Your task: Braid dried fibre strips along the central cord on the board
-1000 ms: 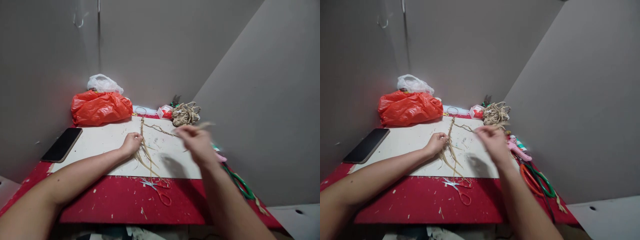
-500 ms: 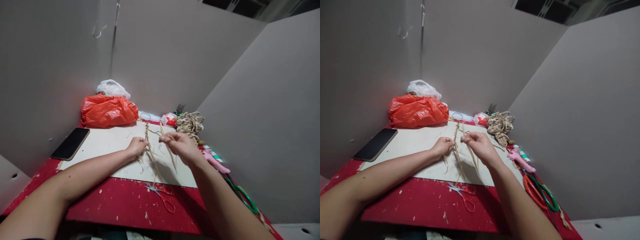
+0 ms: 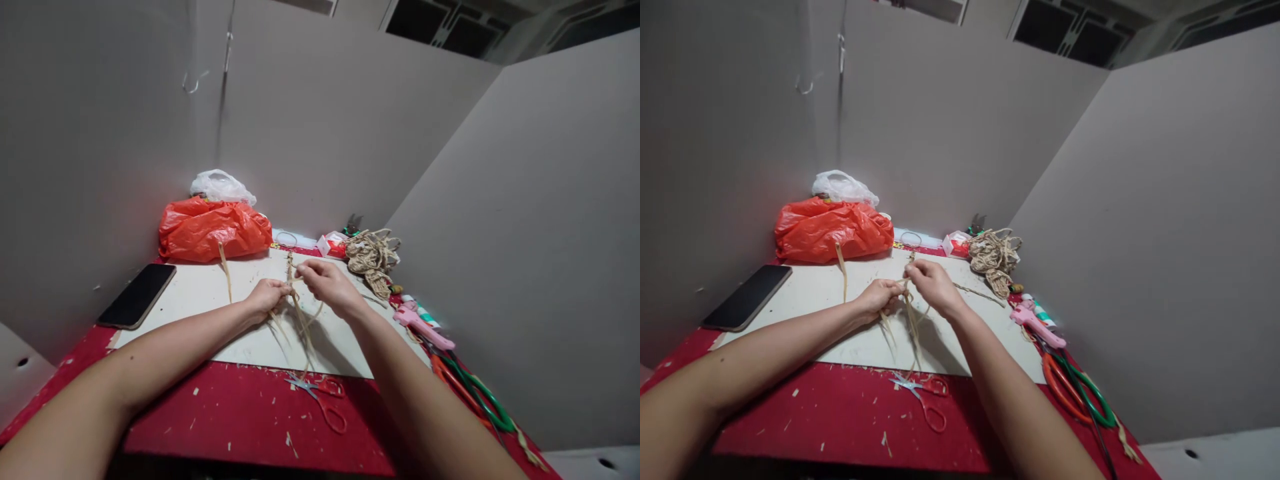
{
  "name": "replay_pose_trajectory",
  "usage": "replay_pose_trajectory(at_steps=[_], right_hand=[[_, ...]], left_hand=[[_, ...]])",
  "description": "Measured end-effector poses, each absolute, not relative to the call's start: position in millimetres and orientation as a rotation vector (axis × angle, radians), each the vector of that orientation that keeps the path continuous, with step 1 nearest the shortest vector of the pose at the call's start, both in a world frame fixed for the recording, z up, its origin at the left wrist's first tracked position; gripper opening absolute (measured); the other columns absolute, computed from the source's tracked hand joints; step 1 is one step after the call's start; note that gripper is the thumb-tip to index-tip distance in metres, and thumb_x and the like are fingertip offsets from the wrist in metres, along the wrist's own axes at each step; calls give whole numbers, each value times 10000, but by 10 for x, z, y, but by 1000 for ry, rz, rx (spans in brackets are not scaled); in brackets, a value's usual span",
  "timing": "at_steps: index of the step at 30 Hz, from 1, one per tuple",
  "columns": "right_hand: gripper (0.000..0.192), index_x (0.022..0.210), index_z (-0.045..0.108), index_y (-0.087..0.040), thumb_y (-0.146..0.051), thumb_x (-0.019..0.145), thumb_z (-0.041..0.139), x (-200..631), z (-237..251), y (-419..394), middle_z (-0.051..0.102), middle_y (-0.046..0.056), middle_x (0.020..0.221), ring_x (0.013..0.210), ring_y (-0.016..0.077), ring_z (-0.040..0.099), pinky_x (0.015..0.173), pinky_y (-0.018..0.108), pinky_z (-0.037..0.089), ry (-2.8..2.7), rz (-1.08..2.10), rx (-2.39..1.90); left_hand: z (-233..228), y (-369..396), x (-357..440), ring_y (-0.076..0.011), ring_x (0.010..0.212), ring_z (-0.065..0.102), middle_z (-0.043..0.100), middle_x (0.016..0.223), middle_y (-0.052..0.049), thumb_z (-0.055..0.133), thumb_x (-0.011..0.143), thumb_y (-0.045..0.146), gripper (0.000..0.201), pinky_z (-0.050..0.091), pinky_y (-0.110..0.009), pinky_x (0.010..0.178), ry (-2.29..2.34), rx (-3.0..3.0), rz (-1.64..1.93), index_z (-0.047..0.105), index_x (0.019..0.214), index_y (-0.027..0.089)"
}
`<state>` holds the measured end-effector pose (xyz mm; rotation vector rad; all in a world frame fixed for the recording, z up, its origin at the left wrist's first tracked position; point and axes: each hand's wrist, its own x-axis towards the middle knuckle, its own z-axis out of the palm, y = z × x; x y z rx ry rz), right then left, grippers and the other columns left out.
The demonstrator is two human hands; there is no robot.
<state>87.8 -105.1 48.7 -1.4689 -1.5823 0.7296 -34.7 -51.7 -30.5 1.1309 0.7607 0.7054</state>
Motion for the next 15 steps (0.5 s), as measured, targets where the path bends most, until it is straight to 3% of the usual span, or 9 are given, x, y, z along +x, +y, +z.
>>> replay_pose_trajectory(at_steps=[2,6,11,15], right_hand=[[261,688,541,-163,-418,725,585,1101,426,-1101,381,-74,482,401,57,277,392,198,192,-1385,850,-1494],[322,720,558,-150,-415,603,699,1302,192,-1097,488,-55,537,376,28,259,365,179,148,-1131,987,-1452],[331,798,606,-137,-354,576,720,1239,-74,-1059,572,-24,596,393,39,373,367,175,243,-1044,1014,-1328],[289,832,595,-135,-310,614,668,1143,-248,-1057,544,-37,534,406,68,434,381,188,316,-1027,972,-1295]], left_hand=[[-293,-526,-357,-19,321,211,323,420,86,551,796,201,142,159,-189,355,737,1135,671,599,722,90],[-270,-521,-351,-17,310,209,359,417,84,585,749,238,134,124,-194,359,710,1124,673,573,692,117],[-274,-509,-338,-21,295,222,396,412,80,613,719,272,157,116,-194,357,736,1130,663,544,683,136],[-281,-507,-341,-24,296,225,395,409,79,604,716,265,156,121,-193,351,724,1112,665,517,664,146]])
